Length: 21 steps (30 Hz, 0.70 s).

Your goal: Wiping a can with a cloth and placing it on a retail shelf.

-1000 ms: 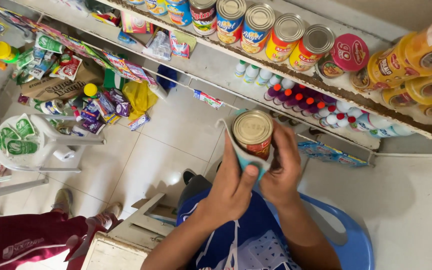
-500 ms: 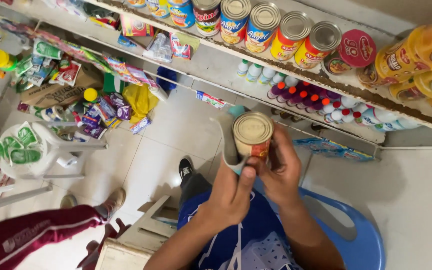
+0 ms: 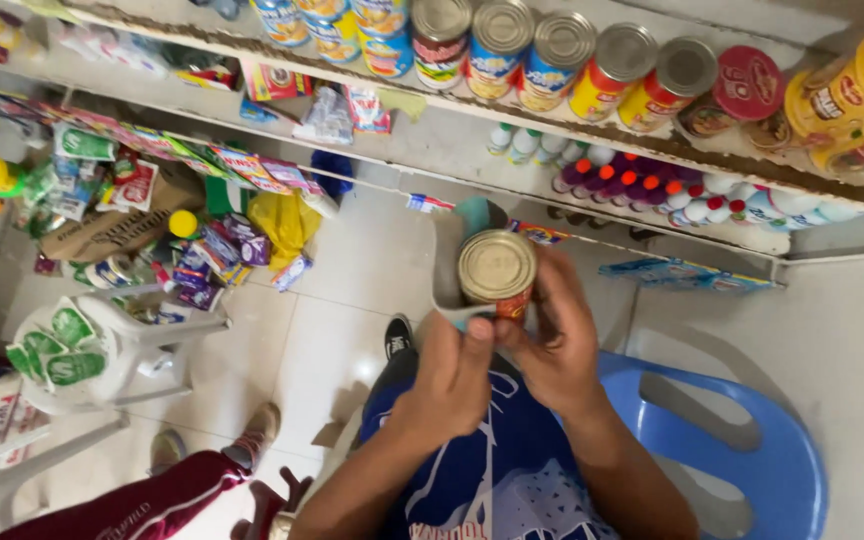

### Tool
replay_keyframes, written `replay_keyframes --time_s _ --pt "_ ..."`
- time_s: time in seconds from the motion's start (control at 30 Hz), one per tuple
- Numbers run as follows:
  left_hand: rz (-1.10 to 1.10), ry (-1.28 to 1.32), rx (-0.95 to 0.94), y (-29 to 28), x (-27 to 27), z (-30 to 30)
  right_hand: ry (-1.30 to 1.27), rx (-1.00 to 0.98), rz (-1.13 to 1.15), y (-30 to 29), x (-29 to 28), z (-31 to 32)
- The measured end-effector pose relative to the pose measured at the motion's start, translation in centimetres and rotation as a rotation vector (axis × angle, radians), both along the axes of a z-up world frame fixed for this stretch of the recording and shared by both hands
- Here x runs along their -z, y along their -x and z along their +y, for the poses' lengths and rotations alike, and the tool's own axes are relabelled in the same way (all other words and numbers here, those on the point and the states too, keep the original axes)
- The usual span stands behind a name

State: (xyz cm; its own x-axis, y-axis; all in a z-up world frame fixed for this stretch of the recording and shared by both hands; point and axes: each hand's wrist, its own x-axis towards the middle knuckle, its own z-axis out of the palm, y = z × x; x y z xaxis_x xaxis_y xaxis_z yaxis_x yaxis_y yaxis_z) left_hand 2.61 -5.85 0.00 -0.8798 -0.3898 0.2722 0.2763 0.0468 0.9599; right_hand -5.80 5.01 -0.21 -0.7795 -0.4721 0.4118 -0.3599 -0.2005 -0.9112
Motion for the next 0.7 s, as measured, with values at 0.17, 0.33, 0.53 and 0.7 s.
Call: replay_keyframes --time_s 0.17,0.33,0.53,0.7 --pt "0.054 0.118 0.105 -0.3 -3.5 -2.3 -0.128 0.034 0.017 -0.9 -1.1 -2.4" --pt "-0.042 -0.014 0.064 -1.7 -1.9 -5.5 0.024 -0.210 -0.237 -2.3 -0.5 -3.8" --pt "0.031 0.018 0.101 -2.7 -3.3 -7.1 0.147 -0.323 -0.437 -2.8 0.9 -4.5" --pt "-0.006 0.245 0.274 -3.7 -2.1 -7.3 0.060 0.039 -0.282 -3.5 0.8 -5.2"
